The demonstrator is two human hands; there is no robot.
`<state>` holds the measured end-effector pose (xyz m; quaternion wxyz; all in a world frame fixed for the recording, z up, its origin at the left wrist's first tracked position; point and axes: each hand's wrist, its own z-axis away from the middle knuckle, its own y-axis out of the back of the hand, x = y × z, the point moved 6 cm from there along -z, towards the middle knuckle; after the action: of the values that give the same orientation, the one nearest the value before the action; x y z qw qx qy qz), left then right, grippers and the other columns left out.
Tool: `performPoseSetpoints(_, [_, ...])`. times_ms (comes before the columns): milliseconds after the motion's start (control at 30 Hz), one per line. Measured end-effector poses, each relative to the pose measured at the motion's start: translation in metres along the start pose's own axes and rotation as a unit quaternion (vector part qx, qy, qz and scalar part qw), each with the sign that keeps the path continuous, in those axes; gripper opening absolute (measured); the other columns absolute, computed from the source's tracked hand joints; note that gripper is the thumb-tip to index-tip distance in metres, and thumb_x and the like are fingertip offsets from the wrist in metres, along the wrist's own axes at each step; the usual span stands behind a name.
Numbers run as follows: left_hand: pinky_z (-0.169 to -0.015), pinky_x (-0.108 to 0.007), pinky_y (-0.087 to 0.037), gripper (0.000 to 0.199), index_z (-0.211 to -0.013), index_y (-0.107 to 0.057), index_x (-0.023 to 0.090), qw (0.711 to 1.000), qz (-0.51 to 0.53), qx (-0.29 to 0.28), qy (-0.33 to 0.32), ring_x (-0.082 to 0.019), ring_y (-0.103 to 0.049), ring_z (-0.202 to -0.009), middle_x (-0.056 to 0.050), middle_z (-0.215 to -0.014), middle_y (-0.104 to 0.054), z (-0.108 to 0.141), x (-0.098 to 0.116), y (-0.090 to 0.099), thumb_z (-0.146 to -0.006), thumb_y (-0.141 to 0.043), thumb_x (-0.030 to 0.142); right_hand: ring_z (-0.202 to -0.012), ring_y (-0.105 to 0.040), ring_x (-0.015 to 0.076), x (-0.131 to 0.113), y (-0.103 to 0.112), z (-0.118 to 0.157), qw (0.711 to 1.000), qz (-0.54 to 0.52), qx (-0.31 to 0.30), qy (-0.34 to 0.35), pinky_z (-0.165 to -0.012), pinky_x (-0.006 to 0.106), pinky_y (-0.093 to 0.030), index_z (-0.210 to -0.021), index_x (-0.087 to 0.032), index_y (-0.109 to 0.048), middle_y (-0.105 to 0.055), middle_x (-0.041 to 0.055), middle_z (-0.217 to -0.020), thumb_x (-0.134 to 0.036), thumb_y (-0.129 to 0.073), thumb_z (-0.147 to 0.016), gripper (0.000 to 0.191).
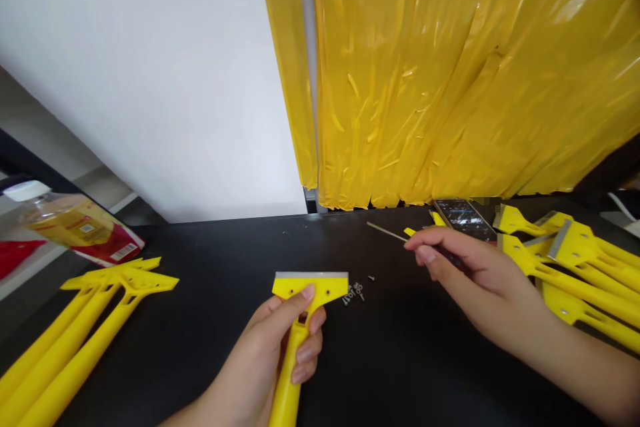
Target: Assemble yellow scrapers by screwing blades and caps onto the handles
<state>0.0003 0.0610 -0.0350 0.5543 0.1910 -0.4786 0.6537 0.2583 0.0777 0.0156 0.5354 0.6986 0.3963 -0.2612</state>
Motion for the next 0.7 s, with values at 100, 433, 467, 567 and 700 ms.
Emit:
performPoseSetpoints(100, [-0.042,-0.016,-0.026,0.033,-0.074,-0.054,0.018,1.0,0.001,0.004,-0.003,-0.005,-0.03,-0.044,0.005,-0.056,-0.047,0.0,0.0,0.0,-0.1,-0.062,0.037,-0.084,-0.062,0.0198,-0.005,-0.001,0.0,0.998,0.048,-0.003,0.036,-0.075,0.033,-0.046,-0.105,-0.031,-0.067,-0.07,0.0011,-0.093,-0.043,-0.055,-0.106,0.017])
performPoseSetpoints(433, [-0.043,-0.019,-0.024,0.036,-0.073,-0.057,0.017,1.0,-0.009,-0.002,0.0,-0.006,-0.029,-0.045,0.004,-0.055,-0.046,-0.001,-0.001,0.0,-0.099,-0.063,0.041,-0.076,-0.059,0.0176,0.004,-0.017,0.005,0.995,0.049,-0.074,0.046,-0.071,0.032,-0.045,-0.094,-0.028,-0.063,-0.063,-0.0023,-0.081,-0.04,-0.049,-0.109,0.023])
performPoseSetpoints(467, [-0.043,-0.019,-0.024,0.036,-0.073,-0.057,0.017,1.0,-0.01,-0.005,0.002,-0.006,-0.029,-0.045,0.004,-0.055,-0.045,-0.001,-0.002,0.0,-0.099,-0.063,0.042,-0.077,-0.06,0.0177,0.004,-0.017,0.005,0.995,0.045,-0.075,0.042,-0.072,0.032,-0.045,-0.095,-0.028,-0.063,-0.063,-0.0025,-0.082,-0.04,-0.049,-0.109,0.023])
performPoseSetpoints(567, [-0.043,-0.02,-0.023,0.037,-0.072,-0.057,0.018,1.0,-0.016,-0.004,0.0,-0.006,-0.028,-0.045,0.005,-0.054,-0.043,-0.001,-0.002,0.001,-0.098,-0.063,0.043,-0.079,-0.06,0.0177,0.007,-0.019,0.004,0.996,0.042,-0.078,0.028,-0.074,0.032,-0.045,-0.095,-0.028,-0.063,-0.063,-0.003,-0.083,-0.041,-0.049,-0.109,0.024])
performPoseSetpoints(700, [-0.044,-0.02,-0.022,0.036,-0.072,-0.057,0.018,1.0,-0.019,0.002,-0.007,-0.007,-0.027,-0.046,0.005,-0.054,-0.043,-0.002,-0.002,0.0,-0.098,-0.064,0.043,-0.078,-0.06,0.0173,0.008,-0.021,0.003,0.996,0.035,-0.081,0.026,-0.074,0.032,-0.045,-0.096,-0.029,-0.063,-0.063,-0.0034,-0.083,-0.041,-0.049,-0.109,0.024])
